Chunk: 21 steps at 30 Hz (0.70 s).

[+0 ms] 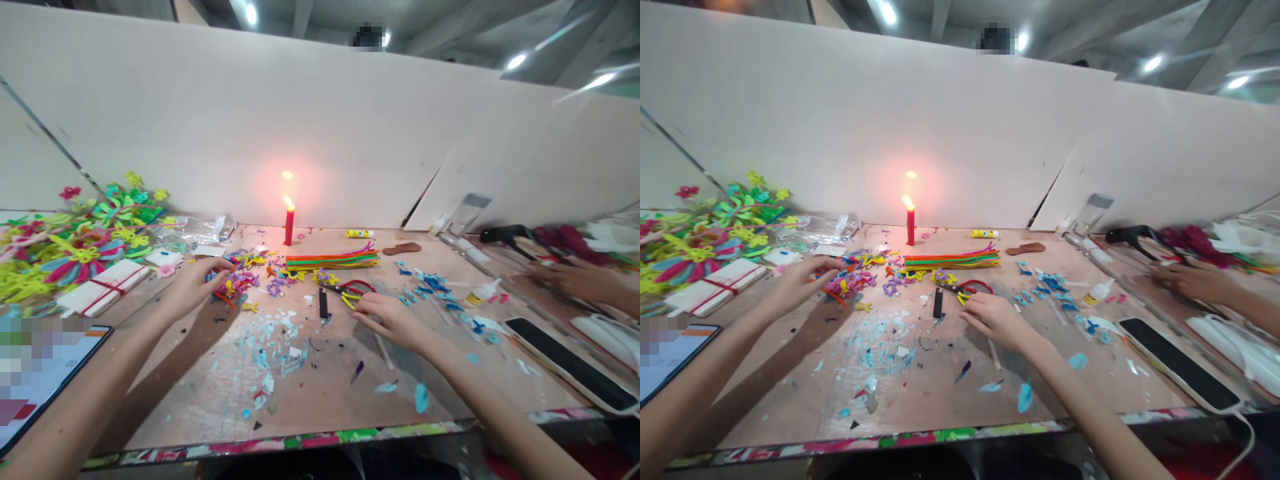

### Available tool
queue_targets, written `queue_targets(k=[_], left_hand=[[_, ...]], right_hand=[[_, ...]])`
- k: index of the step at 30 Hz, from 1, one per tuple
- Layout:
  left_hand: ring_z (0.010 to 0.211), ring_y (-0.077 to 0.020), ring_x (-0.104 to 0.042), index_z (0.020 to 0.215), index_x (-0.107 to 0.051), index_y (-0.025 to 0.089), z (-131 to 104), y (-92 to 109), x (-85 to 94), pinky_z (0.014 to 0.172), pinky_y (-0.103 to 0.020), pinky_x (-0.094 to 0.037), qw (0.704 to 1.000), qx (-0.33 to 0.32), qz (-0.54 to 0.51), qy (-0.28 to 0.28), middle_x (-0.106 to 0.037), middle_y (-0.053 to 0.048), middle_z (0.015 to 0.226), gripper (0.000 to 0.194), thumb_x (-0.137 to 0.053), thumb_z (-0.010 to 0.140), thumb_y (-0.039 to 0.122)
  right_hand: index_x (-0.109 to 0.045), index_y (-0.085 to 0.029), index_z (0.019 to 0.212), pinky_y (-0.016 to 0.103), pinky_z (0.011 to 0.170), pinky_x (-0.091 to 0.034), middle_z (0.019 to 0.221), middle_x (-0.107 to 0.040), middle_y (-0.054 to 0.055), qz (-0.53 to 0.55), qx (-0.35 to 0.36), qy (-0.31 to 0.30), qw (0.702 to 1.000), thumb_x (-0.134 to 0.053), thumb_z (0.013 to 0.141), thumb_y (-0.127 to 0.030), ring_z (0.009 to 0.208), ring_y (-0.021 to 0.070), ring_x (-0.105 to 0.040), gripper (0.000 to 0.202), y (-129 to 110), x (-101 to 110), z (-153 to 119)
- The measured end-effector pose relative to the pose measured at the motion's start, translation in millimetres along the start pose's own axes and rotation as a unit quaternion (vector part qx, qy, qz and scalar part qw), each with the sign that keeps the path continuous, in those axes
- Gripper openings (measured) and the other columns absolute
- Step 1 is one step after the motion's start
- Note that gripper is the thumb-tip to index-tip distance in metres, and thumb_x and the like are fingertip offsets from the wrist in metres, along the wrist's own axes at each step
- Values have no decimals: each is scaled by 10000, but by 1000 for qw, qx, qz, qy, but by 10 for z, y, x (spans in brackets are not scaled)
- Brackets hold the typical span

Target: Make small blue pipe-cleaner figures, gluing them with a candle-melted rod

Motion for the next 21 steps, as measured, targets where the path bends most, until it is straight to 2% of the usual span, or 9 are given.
queue_targets(k=[4,7,11,14,16,18,21], left_hand=[[904,-258,-694,987,-712,180,142,-337,82,797,-343,-503,998,43,2,-38,-759,-91,1042,395,-493,873,489],[874,-251,-700,983,-709,170,241,-413,28,784,-336,-507,997,41,31,-61,-761,-94,1007,408,-474,868,483],[893,-244,-690,931,-708,185,257,-217,-252,780,-317,-484,993,-8,58,-106,-756,-85,969,308,-494,872,398],[811,-221,-669,903,-704,195,133,29,-582,697,-290,-462,985,-51,66,-150,-730,-67,869,275,-505,895,385],[812,-226,-654,865,-704,204,34,138,-759,681,-295,-451,981,-70,76,-162,-712,-71,887,235,-545,878,376],[890,-248,-639,878,-703,205,-34,157,-839,736,-318,-461,981,-75,88,-153,-688,-90,965,195,-569,859,345],[1025,-280,-601,975,-681,179,-46,15,-770,880,-377,-464,987,-58,99,-114,-642,-128,1086,297,-496,924,406]], right_hand=[[-642,-172,828,290,687,-474,814,-684,84,17,-19,-20,999,-398,1018,-314,763,198,-637,341,90,-151,-15],[-636,-165,838,300,714,-477,834,-689,90,31,-42,-33,998,-396,1017,-321,791,206,-642,338,132,-219,-16],[-639,-162,827,304,720,-475,847,-684,91,53,-63,-65,995,-412,1009,-312,787,198,-632,327,124,-313,1],[-662,-170,857,304,749,-475,889,-692,85,78,-71,-86,991,-441,997,-291,820,189,-633,288,83,-383,33],[-680,-182,895,299,760,-473,913,-698,75,87,-67,-96,989,-465,986,-271,847,185,-636,250,39,-420,65],[-690,-188,930,296,764,-470,934,-696,71,87,-59,-101,989,-489,972,-254,866,186,-635,215,-7,-443,103],[-686,-181,936,298,759,-465,942,-683,74,84,-51,-103,990,-494,966,-247,867,190,-628,205,-51,-448,156]])
Point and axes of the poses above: each hand's wrist, its own z-axis towards the middle knuckle, its own x-axis out of the back of the hand, y = z × x, the point moved 7 cm from there along z, towards the middle knuckle
